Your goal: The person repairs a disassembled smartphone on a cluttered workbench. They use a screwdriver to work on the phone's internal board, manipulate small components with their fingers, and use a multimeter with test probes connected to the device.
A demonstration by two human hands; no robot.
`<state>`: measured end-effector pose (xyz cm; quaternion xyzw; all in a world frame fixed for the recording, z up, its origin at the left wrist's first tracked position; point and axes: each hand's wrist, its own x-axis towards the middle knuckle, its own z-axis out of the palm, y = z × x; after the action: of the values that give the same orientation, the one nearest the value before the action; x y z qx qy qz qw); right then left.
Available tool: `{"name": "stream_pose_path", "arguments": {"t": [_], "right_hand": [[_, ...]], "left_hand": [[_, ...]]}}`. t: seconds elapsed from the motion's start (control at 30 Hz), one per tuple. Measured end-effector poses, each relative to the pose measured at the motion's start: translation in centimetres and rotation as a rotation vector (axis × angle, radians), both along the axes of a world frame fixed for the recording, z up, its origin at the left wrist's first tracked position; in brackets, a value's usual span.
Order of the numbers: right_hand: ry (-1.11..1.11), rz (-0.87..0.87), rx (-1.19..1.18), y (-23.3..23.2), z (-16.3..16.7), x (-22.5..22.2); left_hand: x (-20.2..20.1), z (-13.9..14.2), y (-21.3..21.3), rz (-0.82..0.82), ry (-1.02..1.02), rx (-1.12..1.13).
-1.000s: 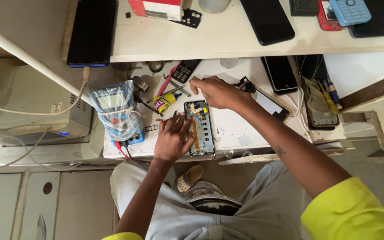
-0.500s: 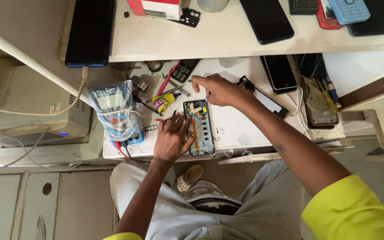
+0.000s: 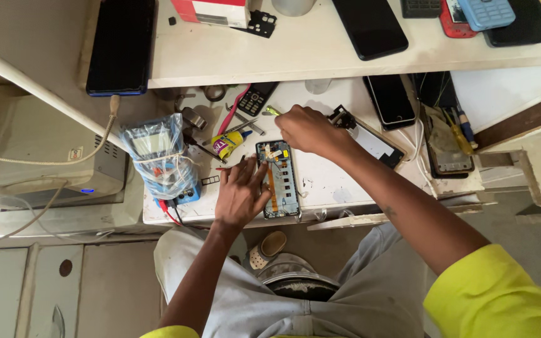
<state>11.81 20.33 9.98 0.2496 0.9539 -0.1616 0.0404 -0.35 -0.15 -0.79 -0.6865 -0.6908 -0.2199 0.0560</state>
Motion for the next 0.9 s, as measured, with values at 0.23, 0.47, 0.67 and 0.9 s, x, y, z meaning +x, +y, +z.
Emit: {"name": "stream_pose_path", "arguments": {"t": [0.23, 0.47, 0.67, 0.9], "right_hand": [[0.250, 0.151, -0.065, 0.8, 0.4, 0.7], [0.066, -0.078, -0.191, -0.6, 2.1, 0.6], [0.088, 0.064, -0.193, -0.6, 3.1, 0.4], [-0.128, -0.150, -0.144, -1.5, 3.5, -0.7]], "left_hand": [[0.1, 0.3, -0.1, -0.005, -0.020, 0.027], [0.1, 0.1, -0.1, -0.007, -0.006, 0.036], [0.1, -0.2, -0.2, -0.006, -0.008, 0.040], [0.0, 0.1, -0.2, -0.012, 0.007, 0.036]]}}
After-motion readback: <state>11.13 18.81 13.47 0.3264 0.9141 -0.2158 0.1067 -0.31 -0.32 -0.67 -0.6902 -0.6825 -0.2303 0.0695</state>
